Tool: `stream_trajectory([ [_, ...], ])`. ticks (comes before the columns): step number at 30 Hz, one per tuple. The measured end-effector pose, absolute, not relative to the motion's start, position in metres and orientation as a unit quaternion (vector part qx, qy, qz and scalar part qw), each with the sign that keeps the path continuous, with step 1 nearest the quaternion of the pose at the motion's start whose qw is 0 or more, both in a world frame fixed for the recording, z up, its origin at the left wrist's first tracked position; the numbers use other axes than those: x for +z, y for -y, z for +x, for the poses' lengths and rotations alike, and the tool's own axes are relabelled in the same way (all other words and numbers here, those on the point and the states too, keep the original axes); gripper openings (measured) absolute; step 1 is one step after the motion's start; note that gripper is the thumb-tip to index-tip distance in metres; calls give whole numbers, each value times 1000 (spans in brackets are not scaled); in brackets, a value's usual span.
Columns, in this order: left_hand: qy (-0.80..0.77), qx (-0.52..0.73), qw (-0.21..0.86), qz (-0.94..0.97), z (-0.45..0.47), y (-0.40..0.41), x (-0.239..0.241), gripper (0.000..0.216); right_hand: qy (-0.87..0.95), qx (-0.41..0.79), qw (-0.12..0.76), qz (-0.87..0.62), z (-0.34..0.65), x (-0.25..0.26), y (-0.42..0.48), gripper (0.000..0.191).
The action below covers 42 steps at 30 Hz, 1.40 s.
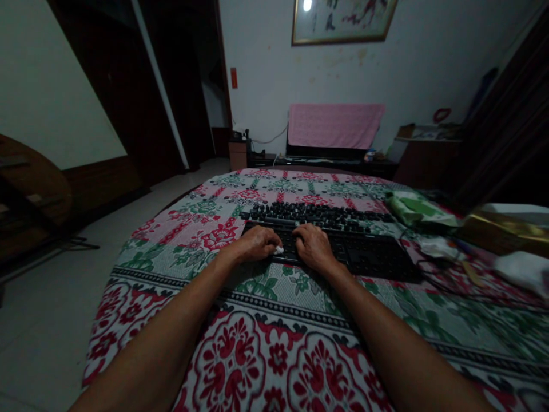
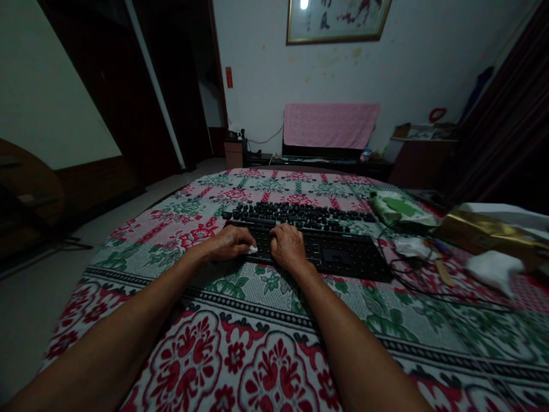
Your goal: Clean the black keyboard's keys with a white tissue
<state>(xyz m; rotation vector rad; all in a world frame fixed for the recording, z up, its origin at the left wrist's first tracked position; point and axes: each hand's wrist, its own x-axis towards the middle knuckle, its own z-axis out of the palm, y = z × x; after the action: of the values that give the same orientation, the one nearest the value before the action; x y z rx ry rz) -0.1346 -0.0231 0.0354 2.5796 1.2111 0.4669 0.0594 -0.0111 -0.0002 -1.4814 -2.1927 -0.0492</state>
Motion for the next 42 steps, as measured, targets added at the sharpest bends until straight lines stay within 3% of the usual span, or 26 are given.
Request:
stream_trajectory([
  [12, -452, 147, 51, 878, -130, 23, 33, 27, 804, -19, 240, -544, 59, 2, 11, 26],
  [19, -491, 249, 165, 819, -143, 14, 28, 21, 818, -1, 214, -534, 67, 7, 5, 29],
  [27, -450, 168, 108, 870, -143, 8, 28, 25, 811, -13, 224, -540, 66, 2, 3, 28],
  [42, -450, 150, 156, 867, -137, 18, 39, 20, 812, -16, 233, -535, 66, 0, 4, 27],
])
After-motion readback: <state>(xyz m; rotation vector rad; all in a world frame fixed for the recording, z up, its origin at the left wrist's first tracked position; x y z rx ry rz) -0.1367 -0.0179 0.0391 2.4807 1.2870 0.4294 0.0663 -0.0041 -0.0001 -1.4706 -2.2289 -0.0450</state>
